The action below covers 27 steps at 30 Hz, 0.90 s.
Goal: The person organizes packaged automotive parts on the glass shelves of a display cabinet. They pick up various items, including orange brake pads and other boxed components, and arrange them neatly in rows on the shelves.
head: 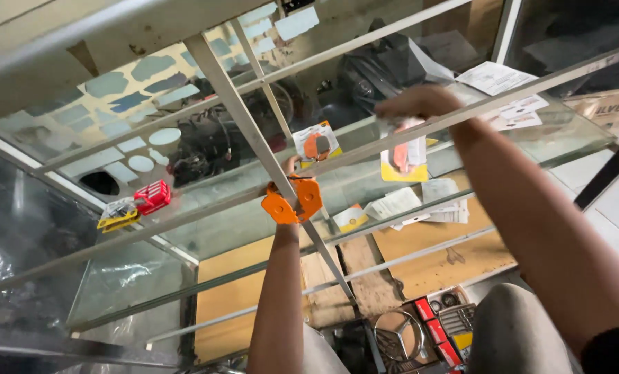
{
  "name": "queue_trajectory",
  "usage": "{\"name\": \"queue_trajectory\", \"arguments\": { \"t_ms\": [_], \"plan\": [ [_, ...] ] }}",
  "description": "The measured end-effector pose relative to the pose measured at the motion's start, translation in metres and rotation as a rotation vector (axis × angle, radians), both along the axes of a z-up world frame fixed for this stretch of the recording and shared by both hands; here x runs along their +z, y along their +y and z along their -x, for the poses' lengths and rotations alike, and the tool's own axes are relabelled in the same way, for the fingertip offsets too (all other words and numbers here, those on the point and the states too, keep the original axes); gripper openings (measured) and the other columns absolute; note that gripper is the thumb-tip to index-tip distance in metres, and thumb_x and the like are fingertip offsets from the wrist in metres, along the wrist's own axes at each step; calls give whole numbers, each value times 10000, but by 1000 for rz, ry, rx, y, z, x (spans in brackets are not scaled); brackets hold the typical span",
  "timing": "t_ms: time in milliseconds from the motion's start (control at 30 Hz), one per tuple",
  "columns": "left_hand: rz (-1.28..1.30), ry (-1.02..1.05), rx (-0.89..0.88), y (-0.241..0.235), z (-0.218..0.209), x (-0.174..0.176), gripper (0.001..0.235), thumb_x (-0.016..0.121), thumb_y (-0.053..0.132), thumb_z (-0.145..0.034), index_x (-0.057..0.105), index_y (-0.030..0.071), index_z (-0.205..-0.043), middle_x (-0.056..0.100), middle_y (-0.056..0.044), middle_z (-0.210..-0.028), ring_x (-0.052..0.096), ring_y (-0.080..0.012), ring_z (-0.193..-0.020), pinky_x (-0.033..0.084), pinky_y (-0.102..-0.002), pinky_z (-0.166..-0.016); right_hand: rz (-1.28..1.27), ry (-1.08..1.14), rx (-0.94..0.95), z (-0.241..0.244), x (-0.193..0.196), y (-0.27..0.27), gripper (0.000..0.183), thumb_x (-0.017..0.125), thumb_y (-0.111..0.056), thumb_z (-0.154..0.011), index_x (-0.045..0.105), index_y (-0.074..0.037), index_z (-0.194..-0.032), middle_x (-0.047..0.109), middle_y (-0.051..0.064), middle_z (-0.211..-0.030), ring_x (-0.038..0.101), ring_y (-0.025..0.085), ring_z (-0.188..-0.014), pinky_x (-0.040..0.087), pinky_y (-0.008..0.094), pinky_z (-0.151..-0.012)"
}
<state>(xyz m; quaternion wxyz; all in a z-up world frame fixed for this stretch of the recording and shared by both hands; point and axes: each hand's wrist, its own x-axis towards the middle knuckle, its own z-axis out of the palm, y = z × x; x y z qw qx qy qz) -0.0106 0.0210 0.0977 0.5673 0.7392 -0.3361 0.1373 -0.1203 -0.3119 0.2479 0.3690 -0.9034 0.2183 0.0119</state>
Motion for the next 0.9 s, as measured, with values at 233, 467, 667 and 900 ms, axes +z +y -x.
{"name": "queue_trajectory", "arguments": {
  "t_ms": [233,467,667,900],
  "plan": [
    [-27,-56,-27,-2,-10,6,568,742,90,-791,590,51,-1337,643,-129,-1235,640,-265,-1158,492,-357,-1000,516,33,55,-25,-48,66,857,693,-767,-742,691,-122,-1306,626,201,-1357,574,402,-1271,499,524,-1016],
    [-133,-126,191,-7,37,56,461,823,286,-886,616,48,-1222,649,-161,-1186,631,-331,-1125,489,-414,-969,596,-180,-4,20,-86,30,766,664,-702,-852,648,-123,-1353,619,179,-1368,562,401,-1286,478,552,-1085],
    [317,382,-303,7,39,41,489,635,233,-958,531,74,-1409,528,-111,-1232,677,-254,-1076,523,-325,-893,599,-228,61,88,-68,89,916,777,-711,-687,582,-210,-1428,541,209,-1418,440,496,-1304,386,591,-1045],
    [387,235,-490,13,42,43,507,519,147,-953,576,52,-1448,549,-78,-1444,648,-213,-1179,570,-315,-967,584,-367,66,68,-80,84,737,745,-655,-782,634,-267,-1399,619,137,-1388,473,464,-1332,379,560,-1117]
  ]
}}
